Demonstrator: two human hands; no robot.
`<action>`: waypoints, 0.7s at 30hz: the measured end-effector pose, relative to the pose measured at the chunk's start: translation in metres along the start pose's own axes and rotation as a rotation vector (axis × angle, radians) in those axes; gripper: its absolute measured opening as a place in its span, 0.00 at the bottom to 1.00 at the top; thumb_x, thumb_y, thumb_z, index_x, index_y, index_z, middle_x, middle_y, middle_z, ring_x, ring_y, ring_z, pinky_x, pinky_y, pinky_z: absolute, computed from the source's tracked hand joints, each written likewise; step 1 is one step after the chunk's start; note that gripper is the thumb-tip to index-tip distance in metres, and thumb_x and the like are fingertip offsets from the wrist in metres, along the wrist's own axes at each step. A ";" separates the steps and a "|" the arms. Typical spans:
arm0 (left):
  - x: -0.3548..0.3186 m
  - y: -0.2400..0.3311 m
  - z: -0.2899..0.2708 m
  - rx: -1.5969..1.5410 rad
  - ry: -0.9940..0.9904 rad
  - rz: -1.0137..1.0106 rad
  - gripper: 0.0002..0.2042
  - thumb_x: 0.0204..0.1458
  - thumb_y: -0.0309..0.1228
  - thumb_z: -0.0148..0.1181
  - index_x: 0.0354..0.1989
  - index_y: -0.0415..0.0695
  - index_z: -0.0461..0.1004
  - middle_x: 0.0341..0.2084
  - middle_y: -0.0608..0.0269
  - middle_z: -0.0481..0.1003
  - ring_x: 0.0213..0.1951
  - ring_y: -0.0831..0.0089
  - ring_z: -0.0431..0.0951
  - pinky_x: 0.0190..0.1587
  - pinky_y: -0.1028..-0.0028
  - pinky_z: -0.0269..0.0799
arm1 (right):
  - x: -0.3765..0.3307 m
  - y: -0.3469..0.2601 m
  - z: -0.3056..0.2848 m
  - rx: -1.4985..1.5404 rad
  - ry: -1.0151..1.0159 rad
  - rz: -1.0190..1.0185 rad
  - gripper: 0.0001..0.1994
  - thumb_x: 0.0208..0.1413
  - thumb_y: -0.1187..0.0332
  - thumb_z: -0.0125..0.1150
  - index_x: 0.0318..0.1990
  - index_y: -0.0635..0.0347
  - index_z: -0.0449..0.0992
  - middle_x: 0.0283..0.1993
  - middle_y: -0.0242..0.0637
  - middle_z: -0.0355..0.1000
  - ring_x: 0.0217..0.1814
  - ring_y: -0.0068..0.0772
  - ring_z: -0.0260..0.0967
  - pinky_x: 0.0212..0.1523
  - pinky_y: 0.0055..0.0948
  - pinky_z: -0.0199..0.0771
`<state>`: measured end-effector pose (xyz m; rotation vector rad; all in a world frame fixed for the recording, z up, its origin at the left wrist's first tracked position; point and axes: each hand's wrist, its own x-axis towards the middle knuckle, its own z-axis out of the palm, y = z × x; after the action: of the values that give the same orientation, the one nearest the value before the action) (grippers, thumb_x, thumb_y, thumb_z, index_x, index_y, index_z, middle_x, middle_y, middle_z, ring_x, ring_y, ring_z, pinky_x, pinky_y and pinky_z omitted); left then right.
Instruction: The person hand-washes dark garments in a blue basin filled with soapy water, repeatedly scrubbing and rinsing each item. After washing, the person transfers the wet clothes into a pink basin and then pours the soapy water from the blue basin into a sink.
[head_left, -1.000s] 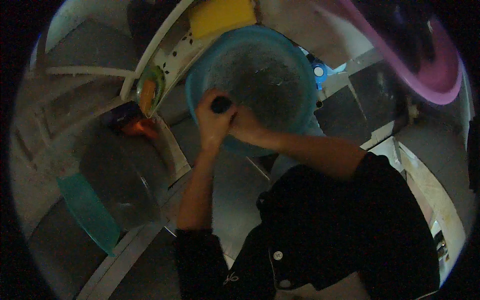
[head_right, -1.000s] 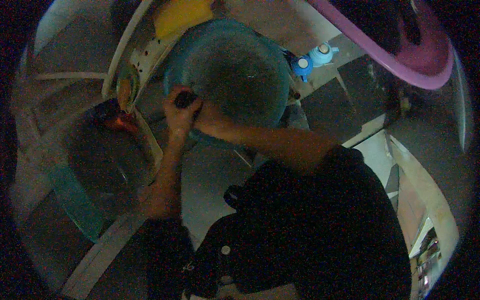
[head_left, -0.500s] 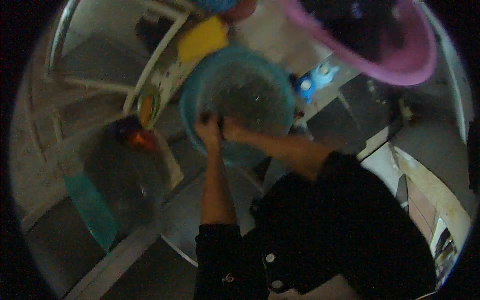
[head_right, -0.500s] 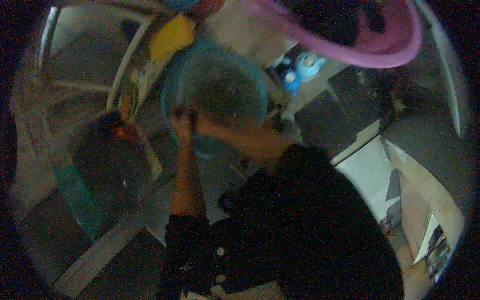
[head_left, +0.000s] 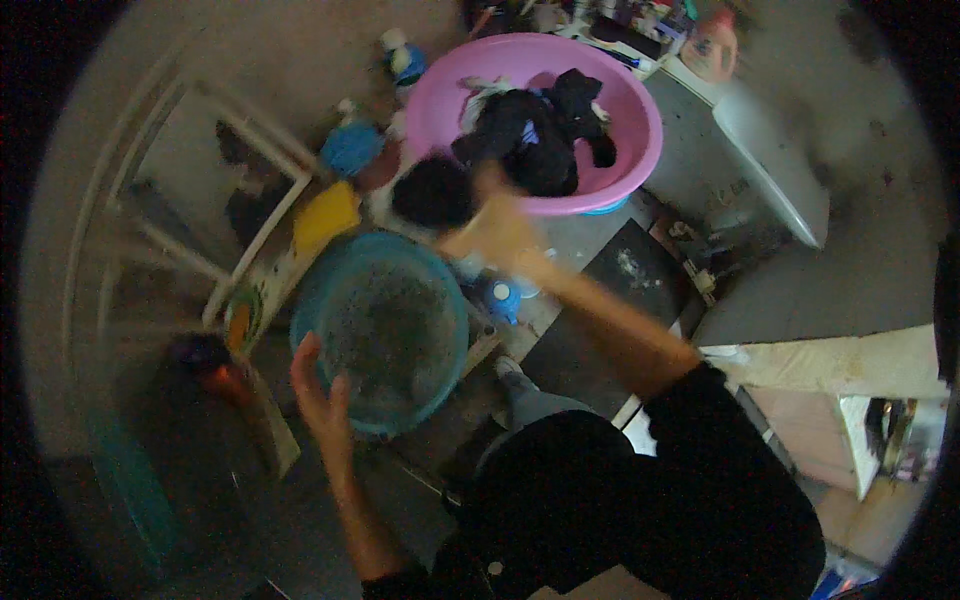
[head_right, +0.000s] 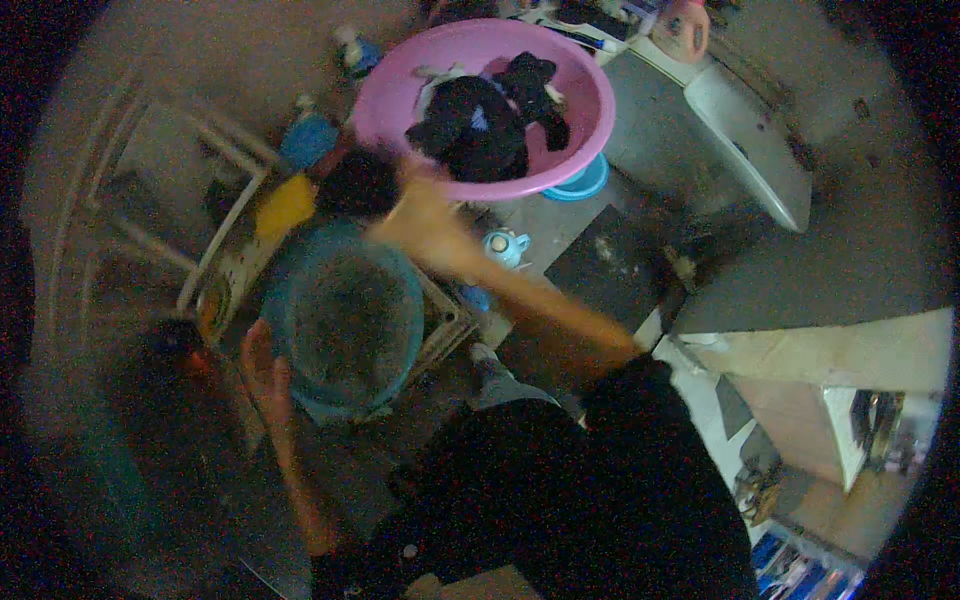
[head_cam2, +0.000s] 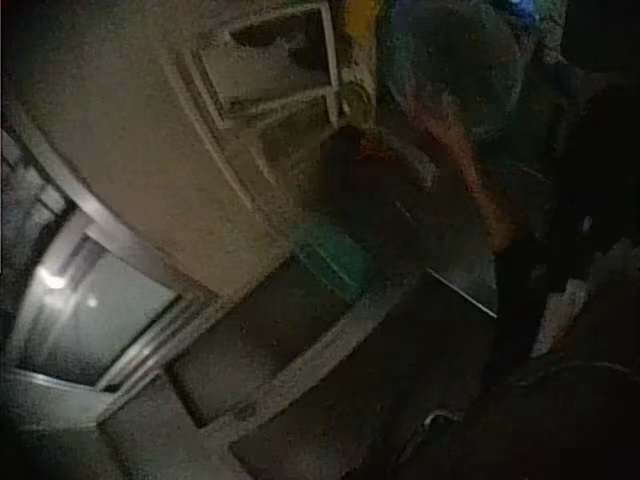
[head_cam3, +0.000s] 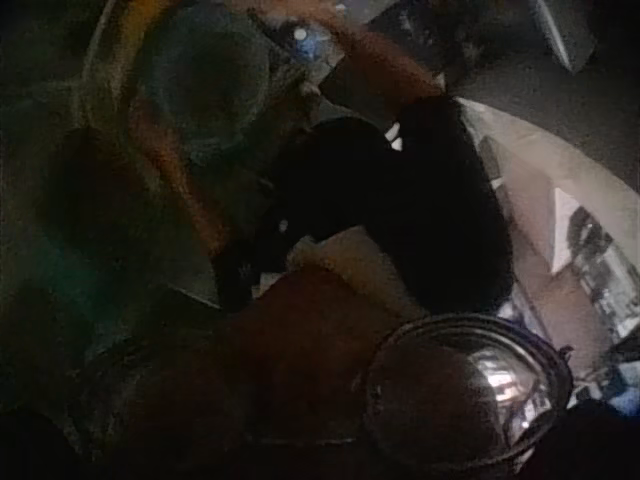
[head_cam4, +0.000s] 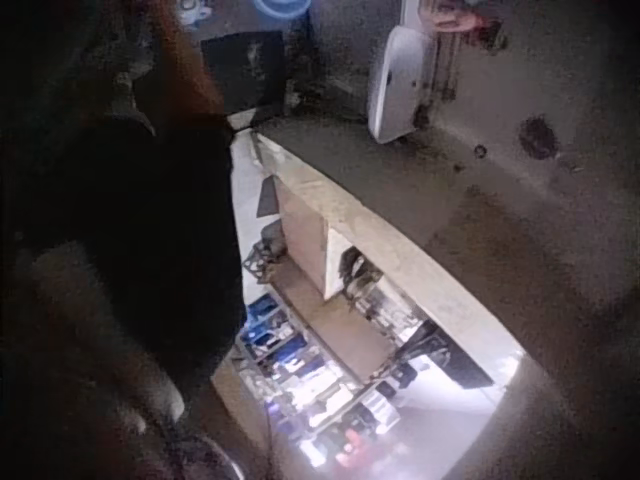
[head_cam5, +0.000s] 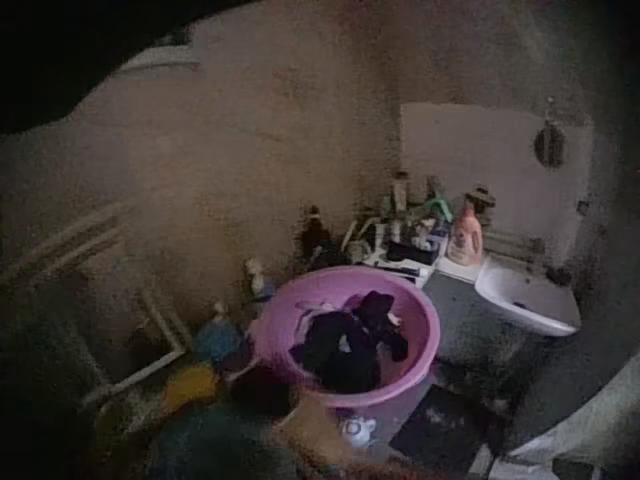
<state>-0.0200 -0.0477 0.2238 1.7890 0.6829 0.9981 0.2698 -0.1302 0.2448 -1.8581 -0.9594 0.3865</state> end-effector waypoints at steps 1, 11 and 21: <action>-0.017 0.002 -0.001 0.183 0.006 -0.032 0.20 0.48 0.31 0.55 0.51 0.42 0.62 0.51 0.55 0.60 0.54 0.64 0.59 0.57 0.66 0.52 | 0.016 0.009 -0.032 -0.052 0.102 -0.078 0.36 0.27 0.62 0.70 0.47 0.69 0.60 0.41 0.55 0.67 0.44 0.48 0.66 0.44 0.40 0.66; -0.174 -0.084 -0.067 0.131 0.225 -0.499 0.17 0.47 0.33 0.57 0.45 0.40 0.66 0.44 0.58 0.64 0.45 0.65 0.67 0.47 0.69 0.63 | 0.082 0.056 -0.124 -0.816 0.106 -0.082 0.21 0.46 0.56 0.57 0.41 0.66 0.70 0.42 0.45 0.70 0.46 0.40 0.67 0.46 0.34 0.63; -0.137 -0.164 -0.112 0.051 0.442 -0.981 0.35 0.41 0.46 0.61 0.55 0.40 0.57 0.50 0.54 0.62 0.52 0.61 0.61 0.52 0.66 0.58 | -0.072 0.080 0.077 -0.242 -0.267 -0.031 0.26 0.44 0.55 0.61 0.49 0.59 0.64 0.42 0.42 0.69 0.42 0.37 0.67 0.39 0.32 0.69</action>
<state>-0.1906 -0.0391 0.0534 1.0135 1.6549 0.6632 0.2112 -0.1541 0.1288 -2.0403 -1.2599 0.5293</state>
